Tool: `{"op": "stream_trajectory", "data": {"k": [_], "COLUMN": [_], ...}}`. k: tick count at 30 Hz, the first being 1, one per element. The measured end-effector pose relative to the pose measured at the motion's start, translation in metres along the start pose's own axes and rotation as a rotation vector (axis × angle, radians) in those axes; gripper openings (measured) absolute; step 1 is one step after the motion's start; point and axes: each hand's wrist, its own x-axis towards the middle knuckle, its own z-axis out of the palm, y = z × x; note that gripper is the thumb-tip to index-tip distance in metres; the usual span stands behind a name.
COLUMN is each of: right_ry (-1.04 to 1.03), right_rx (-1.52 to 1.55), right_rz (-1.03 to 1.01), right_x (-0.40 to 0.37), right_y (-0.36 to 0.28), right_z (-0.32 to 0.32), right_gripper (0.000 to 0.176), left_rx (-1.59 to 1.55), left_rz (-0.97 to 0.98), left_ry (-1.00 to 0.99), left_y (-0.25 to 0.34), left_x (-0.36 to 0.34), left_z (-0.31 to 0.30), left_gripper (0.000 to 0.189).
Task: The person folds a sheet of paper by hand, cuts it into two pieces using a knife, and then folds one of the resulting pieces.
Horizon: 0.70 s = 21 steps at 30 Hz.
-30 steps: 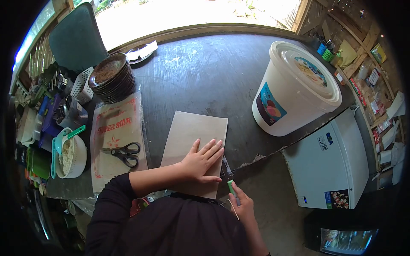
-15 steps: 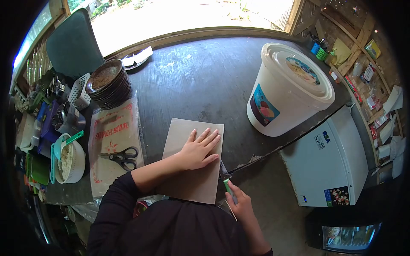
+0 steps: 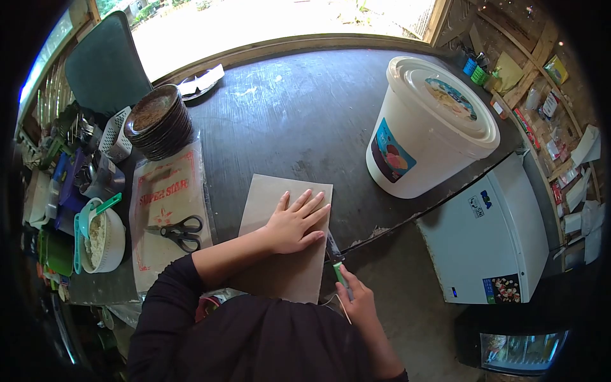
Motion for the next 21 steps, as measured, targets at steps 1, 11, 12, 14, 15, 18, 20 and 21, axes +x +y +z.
{"op": "stream_trajectory", "data": {"k": [1, 11, 12, 14, 15, 18, 20, 21], "right_ry": [0.015, 0.055, 0.055, 0.056, 0.065, 0.074, 0.073, 0.077], "right_rx": [-0.012, -0.016, -0.012, -0.008, -0.008, -0.01, -0.017, -0.008], "right_rz": [0.017, 0.009, -0.007, -0.022, -0.054, -0.07, -0.052, -0.034], "right_x": [-0.005, -0.012, -0.006, 0.006, 0.013, 0.025, 0.026, 0.025], "right_y": [0.001, 0.001, -0.001, -0.003, -0.002, -0.005, -0.006, -0.006], "right_z": [-0.004, -0.011, -0.008, -0.003, 0.0, 0.005, 0.006, 0.007], "right_gripper": [0.036, 0.035, 0.035, 0.035, 0.035, 0.036, 0.036, 0.036], "left_rx": [-0.002, 0.005, 0.002, 0.0, -0.005, 0.001, 0.009, 0.014], "left_rz": [-0.001, 0.001, 0.004, 0.007, 0.008, 0.006, 0.008, 0.012], "left_ry": [-0.001, 0.004, 0.005, 0.022, 0.039, 0.04, 0.038, 0.033], "left_y": [0.0, 0.001, 0.001, 0.001, 0.001, 0.001, 0.0, 0.0], "left_x": [0.0, 0.0, 0.0, 0.0, 0.0, 0.0, 0.0, 0.0], "left_z": [0.0, -0.001, -0.001, 0.0, 0.001, 0.002, 0.002, 0.002], "left_gripper": [0.063, 0.063, 0.063, 0.063, 0.063, 0.063, 0.063, 0.063]}}
